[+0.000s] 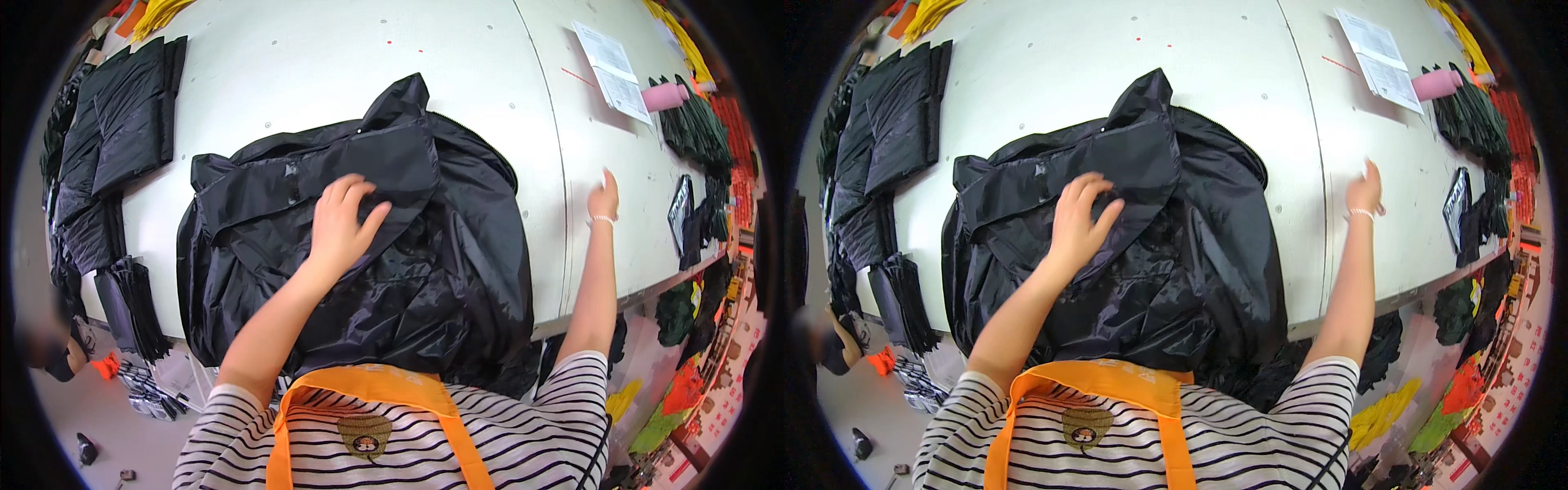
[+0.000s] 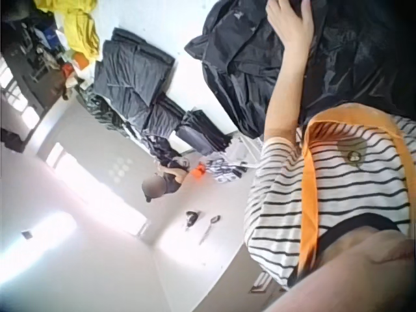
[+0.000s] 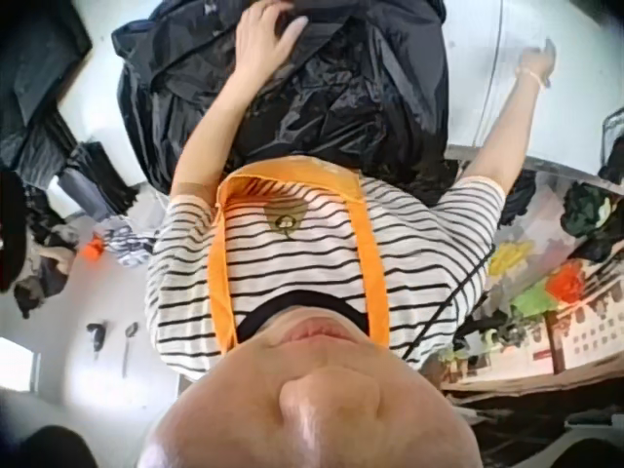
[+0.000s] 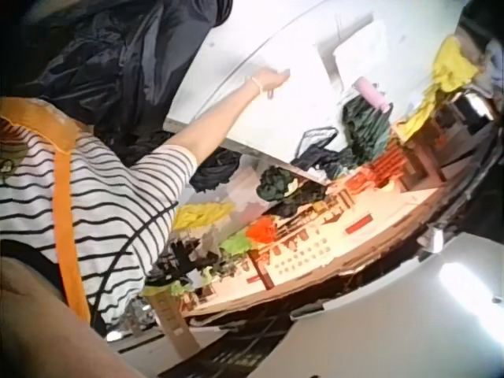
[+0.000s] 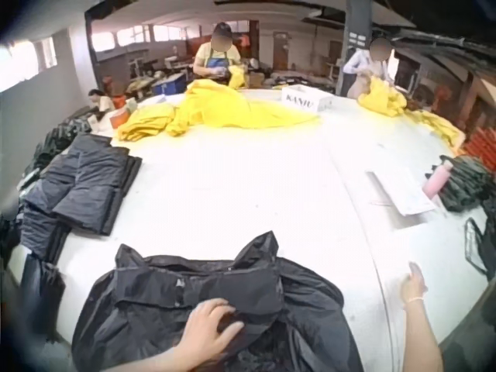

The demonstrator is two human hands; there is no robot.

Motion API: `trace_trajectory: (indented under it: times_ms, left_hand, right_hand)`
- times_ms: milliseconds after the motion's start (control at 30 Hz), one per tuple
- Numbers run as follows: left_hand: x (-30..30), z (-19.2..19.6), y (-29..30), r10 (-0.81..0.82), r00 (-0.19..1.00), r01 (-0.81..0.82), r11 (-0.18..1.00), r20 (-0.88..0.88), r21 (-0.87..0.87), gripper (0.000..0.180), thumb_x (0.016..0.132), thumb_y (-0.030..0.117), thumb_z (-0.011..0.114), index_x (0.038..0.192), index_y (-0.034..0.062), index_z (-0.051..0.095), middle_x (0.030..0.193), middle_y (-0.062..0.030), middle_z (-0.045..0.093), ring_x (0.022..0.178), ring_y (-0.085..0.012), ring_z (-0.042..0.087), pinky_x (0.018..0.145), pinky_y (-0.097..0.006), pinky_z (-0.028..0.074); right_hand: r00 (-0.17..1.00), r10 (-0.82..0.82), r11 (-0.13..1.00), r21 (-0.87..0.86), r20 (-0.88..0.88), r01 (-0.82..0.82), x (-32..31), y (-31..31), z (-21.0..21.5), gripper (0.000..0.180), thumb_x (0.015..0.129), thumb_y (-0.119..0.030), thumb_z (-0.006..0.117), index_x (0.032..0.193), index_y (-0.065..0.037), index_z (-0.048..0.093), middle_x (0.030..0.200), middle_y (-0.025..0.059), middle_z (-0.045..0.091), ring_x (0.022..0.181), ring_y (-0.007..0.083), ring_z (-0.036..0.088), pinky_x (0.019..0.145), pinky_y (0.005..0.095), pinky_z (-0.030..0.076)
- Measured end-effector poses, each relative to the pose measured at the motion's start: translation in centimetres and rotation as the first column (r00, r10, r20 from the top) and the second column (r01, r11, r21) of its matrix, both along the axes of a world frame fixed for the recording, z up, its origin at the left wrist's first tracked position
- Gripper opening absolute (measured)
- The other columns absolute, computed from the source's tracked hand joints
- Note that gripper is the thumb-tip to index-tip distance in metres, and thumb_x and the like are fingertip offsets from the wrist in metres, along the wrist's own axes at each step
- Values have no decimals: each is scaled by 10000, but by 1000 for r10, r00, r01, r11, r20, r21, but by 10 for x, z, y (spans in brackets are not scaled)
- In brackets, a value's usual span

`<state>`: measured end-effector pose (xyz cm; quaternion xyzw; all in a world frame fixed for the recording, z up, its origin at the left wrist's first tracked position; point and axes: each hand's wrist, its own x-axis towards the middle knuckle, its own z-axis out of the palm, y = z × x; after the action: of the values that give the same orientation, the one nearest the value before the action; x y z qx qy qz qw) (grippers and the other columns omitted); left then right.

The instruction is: The person folds a black jacket on a white table. They smooth the fabric, fold the sleeves inward, fold the body in half, and then fold it into a compact rectangle. The jacket is placed on a stack of similar folded jackets.

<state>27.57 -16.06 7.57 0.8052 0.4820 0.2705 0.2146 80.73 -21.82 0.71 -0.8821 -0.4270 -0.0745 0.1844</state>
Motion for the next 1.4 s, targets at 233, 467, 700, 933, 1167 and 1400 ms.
trace_trajectory:
  times_ms: [233,467,700,933,1167,1400]
  left_hand:
    - [97,-21,90,302,949,-316,899,-94,-303,530,712,462,752,932,10,585,942,-144,620,856,-270,613,765,-357,487]
    - [76,-45,113,470,773,2,668,425,-744,252,795,52,679,1031,-23,636,842,-52,670,737,-104,612,667,-230,484]
    - [36,3,85,626,476,193,611,618,-768,195,850,57,658,1032,-8,634,919,-42,666,795,-116,621,706,-247,494]
    - [5,16,63,346,703,138,791,622,-597,403,877,129,657,1242,-16,563,1065,-82,648,948,-126,606,824,-238,477]
    - [-224,-37,46,874,484,-869,476,36,139,442,767,294,707,1091,14,600,1068,-164,585,1094,-350,487,938,-424,398]
    - [-295,-84,57,858,171,-420,508,485,-752,336,816,144,688,1084,-52,641,953,-113,690,832,-177,652,763,-282,501]
  right_hand:
    - [980,-81,957,-288,-180,26,38,-38,-11,318,893,-33,496,1209,-9,529,1200,181,560,1118,289,539,942,366,440]
    - [993,108,957,277,-54,-90,19,-36,-43,221,933,-145,515,1106,-14,557,905,106,598,805,232,581,756,346,476]
    - [470,417,900,279,-778,-336,-198,55,56,203,895,-159,626,1035,-16,595,807,18,598,706,78,507,646,233,433]
    - [230,619,738,455,-751,-498,-347,109,101,215,873,-124,652,1049,0,635,901,37,668,786,83,593,732,220,468]
    - [188,518,825,430,-834,-366,-380,78,114,323,1012,-249,415,1099,2,598,704,-32,522,552,18,447,493,167,359]
    - [-66,386,685,333,-920,-648,-499,58,108,262,988,-207,465,1081,-16,618,734,-19,580,545,8,415,499,167,340]
